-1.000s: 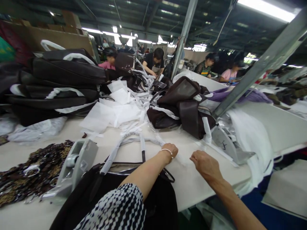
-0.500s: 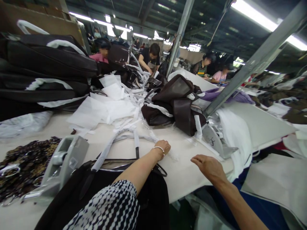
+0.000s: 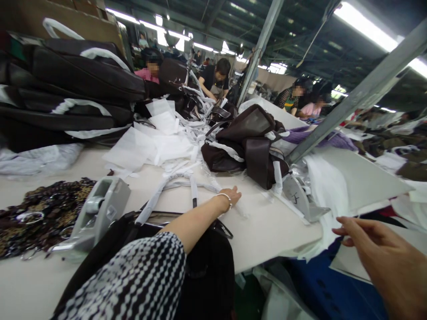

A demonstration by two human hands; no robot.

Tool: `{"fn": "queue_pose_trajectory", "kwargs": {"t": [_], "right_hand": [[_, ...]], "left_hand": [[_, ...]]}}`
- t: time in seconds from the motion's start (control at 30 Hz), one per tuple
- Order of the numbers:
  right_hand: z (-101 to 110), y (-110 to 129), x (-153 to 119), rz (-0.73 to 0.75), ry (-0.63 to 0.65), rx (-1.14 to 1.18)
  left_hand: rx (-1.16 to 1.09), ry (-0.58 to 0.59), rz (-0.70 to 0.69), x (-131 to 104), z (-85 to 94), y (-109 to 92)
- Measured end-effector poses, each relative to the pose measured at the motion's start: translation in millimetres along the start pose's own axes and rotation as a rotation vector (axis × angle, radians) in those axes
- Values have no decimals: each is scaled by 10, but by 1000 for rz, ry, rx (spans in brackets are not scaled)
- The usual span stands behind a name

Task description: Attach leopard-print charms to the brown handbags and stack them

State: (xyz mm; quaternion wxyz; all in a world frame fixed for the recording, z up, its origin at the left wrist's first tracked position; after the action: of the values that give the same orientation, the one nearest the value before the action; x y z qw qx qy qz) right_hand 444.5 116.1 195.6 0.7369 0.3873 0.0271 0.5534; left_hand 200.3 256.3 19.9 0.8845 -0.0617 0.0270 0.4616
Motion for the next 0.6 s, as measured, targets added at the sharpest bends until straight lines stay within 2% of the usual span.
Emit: {"fn": "queue_pose_trajectory", "kwargs": {"t": [0.03,0.1,0.13,0.23,0.3,0.4,0.5,0.57,0.6], "right_hand": [[-5,98,-125,-6,-34,88],[-196,319,-391,28,-24,235],[-371,434,-521,56,26,298],[-1005,815,-899,178,283,454],[-1337,1081,-1125,274,437,534],[-1616,1376,-1345,372,584,595],[-1817,1486,-1472,405,767,534],[-1875,1478,-1479,386,823,496],[-1868,1470,-1454,361,807,501]], "left_hand": [[-15,-14,-12,-87,82,0],[-146,-34,-67,-353,241,-37],[-323,-40,-117,-529,329,-78],[-1039,46,-221,-1140,523,-168],[-1351,13,-146,-1501,588,-50],[-1569,-125,76,-1919,460,285],[-1661,-295,284,-2230,206,599],[-1639,-335,371,-2369,56,658],[-1592,-313,381,-2407,7,619]]}}
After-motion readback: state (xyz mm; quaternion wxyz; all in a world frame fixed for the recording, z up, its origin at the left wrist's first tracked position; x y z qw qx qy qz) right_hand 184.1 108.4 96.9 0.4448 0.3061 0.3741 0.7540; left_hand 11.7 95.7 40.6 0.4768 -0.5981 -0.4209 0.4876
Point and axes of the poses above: each hand's wrist, its own x-axis towards the middle knuckle, its own z-axis out of the back of the hand, y = z × x, the point moved 10 cm from there along x, towards the middle knuckle, and after that the axes turned 13 degrees about x, right-handed, at the moved point
